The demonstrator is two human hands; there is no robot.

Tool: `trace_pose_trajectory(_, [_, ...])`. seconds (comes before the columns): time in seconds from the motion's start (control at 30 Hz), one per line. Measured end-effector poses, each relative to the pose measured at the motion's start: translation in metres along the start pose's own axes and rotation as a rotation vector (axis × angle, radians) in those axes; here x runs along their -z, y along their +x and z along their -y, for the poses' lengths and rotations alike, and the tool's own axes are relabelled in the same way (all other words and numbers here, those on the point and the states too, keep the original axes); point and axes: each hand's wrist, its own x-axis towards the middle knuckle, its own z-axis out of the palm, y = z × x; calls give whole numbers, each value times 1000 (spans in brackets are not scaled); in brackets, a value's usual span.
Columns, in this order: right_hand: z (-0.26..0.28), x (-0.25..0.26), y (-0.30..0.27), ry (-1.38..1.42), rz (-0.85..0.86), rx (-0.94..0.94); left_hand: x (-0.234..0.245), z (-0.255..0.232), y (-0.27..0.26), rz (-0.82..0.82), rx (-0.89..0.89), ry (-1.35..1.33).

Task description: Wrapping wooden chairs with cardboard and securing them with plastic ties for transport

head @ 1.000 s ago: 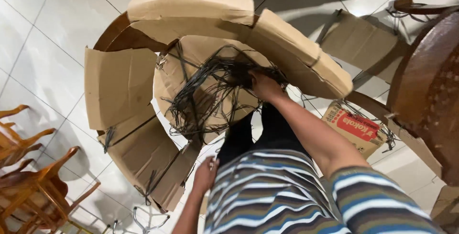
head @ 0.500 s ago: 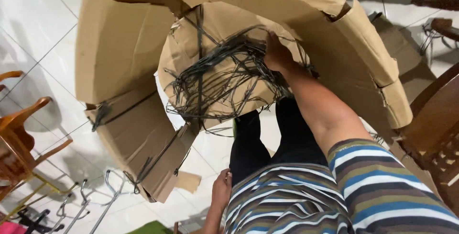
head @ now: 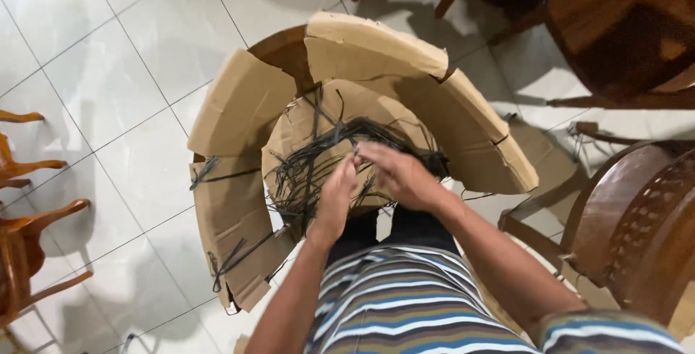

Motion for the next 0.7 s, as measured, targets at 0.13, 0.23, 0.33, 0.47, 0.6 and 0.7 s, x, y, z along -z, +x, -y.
trace_pose_trajectory(0.13, [37,-10,-22,385,74,-259,-5,-35,25,-17,-86,-360])
trace_pose_trajectory(0.23, [22,-11,-44,714,-44,-492,9,-61,25,48,-83,-518])
trace_pose_trajectory(0.33, [33,4,-60,664,-141,-630,33,-72,32,7,-29,-491])
trace_pose_trajectory(0.47, [56,29,-80,407,-282,-567,68,-83,46,17,-195,-454])
trace_pose_trajectory(0.6, [43,32,-115,398,-462,-585,85,-79,54,63,-230,-476])
trace_pose_trajectory(0.7, [35,28,-121,392,-743,-609,88,-78,59,10,-241,-466])
